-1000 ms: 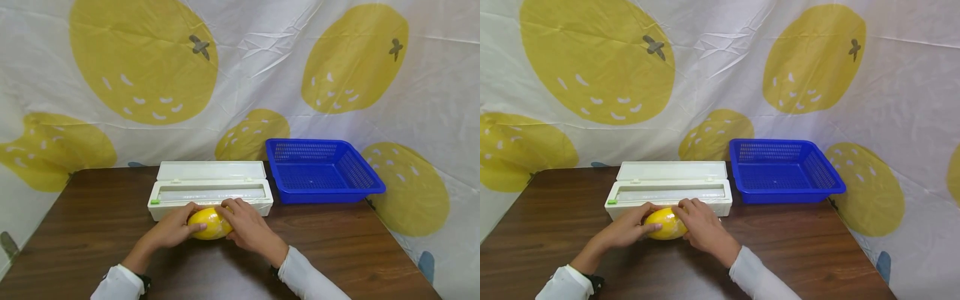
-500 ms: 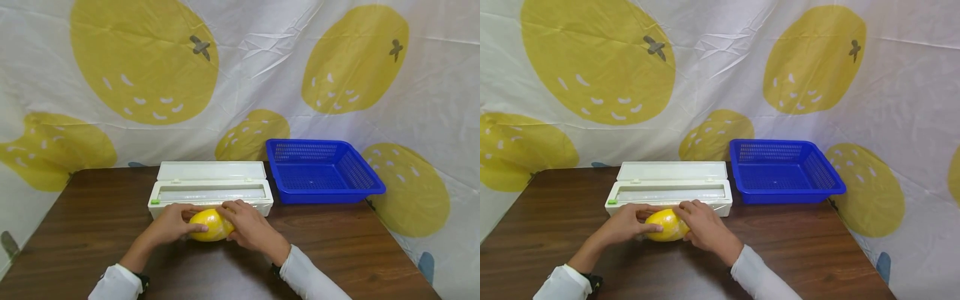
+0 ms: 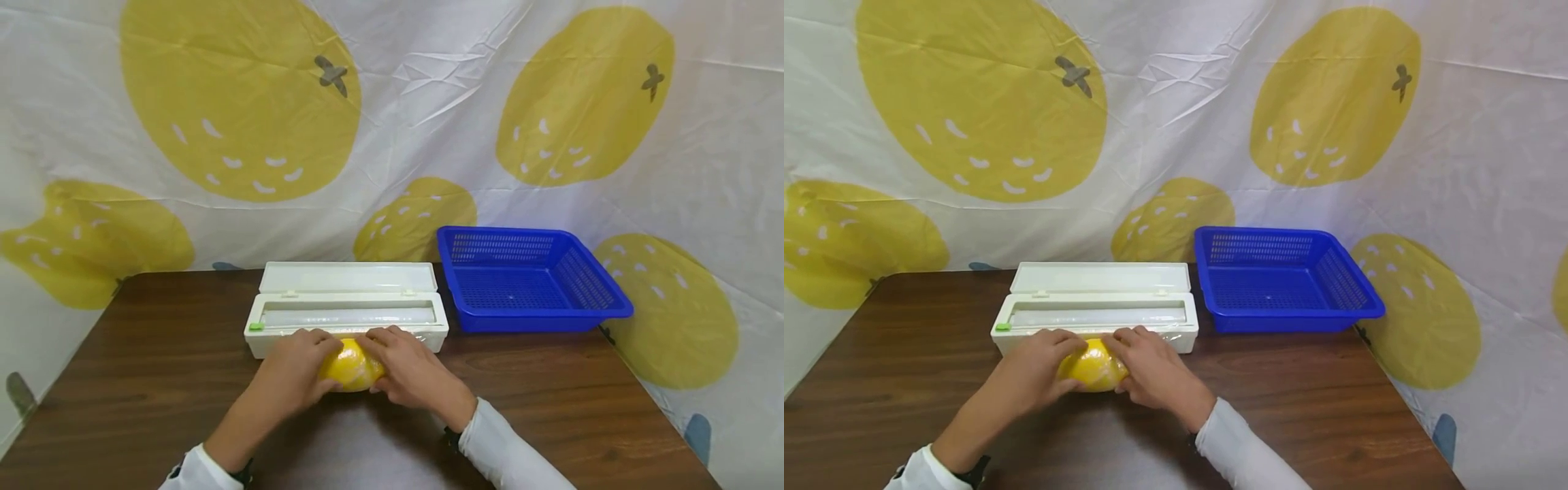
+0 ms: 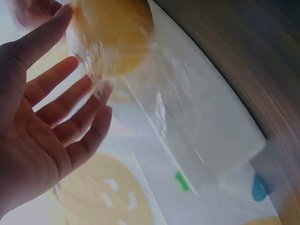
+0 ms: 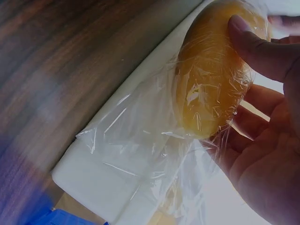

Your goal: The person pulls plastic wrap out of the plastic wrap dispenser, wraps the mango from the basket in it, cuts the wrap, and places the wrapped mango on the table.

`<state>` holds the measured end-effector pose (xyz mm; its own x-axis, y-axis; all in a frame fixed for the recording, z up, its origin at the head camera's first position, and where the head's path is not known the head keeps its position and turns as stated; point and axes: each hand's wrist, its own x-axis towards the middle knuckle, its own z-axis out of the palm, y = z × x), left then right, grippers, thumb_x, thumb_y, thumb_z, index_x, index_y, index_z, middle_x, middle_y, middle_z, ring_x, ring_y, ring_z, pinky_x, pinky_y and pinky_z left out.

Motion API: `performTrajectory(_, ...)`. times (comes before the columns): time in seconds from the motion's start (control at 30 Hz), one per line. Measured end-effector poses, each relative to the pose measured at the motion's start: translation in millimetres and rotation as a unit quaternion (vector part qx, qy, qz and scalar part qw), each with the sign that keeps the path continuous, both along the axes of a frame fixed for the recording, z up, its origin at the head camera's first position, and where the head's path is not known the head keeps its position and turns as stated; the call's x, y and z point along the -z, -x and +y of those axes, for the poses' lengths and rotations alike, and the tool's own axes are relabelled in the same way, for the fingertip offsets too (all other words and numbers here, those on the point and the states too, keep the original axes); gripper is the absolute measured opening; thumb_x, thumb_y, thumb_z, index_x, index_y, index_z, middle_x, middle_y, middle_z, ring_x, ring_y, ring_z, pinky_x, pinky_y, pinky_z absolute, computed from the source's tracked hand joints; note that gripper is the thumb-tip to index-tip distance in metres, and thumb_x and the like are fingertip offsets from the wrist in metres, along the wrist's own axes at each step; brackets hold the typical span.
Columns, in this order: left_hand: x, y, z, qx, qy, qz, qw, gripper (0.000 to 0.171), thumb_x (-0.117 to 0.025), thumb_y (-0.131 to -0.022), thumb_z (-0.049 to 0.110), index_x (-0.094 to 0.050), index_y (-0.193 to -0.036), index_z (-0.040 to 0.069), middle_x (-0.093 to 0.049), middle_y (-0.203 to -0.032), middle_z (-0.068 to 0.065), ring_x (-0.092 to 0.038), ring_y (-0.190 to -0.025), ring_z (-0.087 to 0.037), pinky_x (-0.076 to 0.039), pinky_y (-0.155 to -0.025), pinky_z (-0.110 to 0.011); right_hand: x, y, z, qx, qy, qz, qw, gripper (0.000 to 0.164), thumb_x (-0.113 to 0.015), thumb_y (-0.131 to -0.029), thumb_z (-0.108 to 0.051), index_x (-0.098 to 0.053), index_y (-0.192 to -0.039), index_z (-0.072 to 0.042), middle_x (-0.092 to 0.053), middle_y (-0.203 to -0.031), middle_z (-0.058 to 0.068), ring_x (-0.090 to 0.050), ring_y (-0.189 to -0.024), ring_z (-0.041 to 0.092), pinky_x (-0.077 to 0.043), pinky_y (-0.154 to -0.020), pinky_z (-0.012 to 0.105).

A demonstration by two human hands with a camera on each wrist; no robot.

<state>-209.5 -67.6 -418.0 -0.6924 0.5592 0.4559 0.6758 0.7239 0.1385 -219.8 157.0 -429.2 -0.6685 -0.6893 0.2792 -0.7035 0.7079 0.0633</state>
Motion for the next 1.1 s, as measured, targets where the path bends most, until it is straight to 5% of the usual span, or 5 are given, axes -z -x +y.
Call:
performTrajectory(0.37, 11.9, -6.7, 12.1, -0.027, 0.074, 0.069, 0.9945, 0.075, -0.096, -0.048, 0.035, -0.059, -0.108, 0.008, -0.066, -0.100, -0.014, -0.059, -0.088, -0.033, -0.052, -0.073, -0.050, -1.3, -1.8, -0.3, -0.007, 0.000, -0.017, 1.000, 0.084, -0.086, -0.071, -0.031, -0.049, -0.143, -0.009, -0.062, -0.129, 0.008, -0.056, -0.109, 0.022, -0.051, -0.097, 0.037)
performTrajectory(0.73, 16.8, -10.6, 20.7, -0.050, 0.102, 0.095, 0.9889, 0.080, -0.096, -0.045, 0.034, -0.062, -0.111, 0.004, -0.068, -0.096, -0.018, -0.060, -0.086, -0.036, -0.049, -0.070, -0.048, -0.1, -1.2, -1.7, -0.007, -0.029, -0.007, 1.000, 0.085, -0.085, -0.072, -0.032, -0.047, -0.144, -0.009, -0.061, -0.130, 0.004, -0.057, -0.106, 0.021, -0.050, -0.096, 0.036)
performTrajectory(1.1, 23.9, -9.3, 24.0, -0.062, 0.123, 0.118, 0.9835, 0.089, -0.097, -0.039, 0.040, -0.060, -0.112, 0.004, -0.068, -0.093, -0.018, -0.059, -0.082, -0.035, -0.048, -0.066, -0.045, -0.9, -1.4, -1.9, 0.003, -0.036, -0.024, 0.999, 0.082, -0.082, -0.077, -0.032, -0.045, -0.145, -0.006, -0.059, -0.136, 0.006, -0.053, -0.120, 0.022, -0.046, -0.105, 0.039)
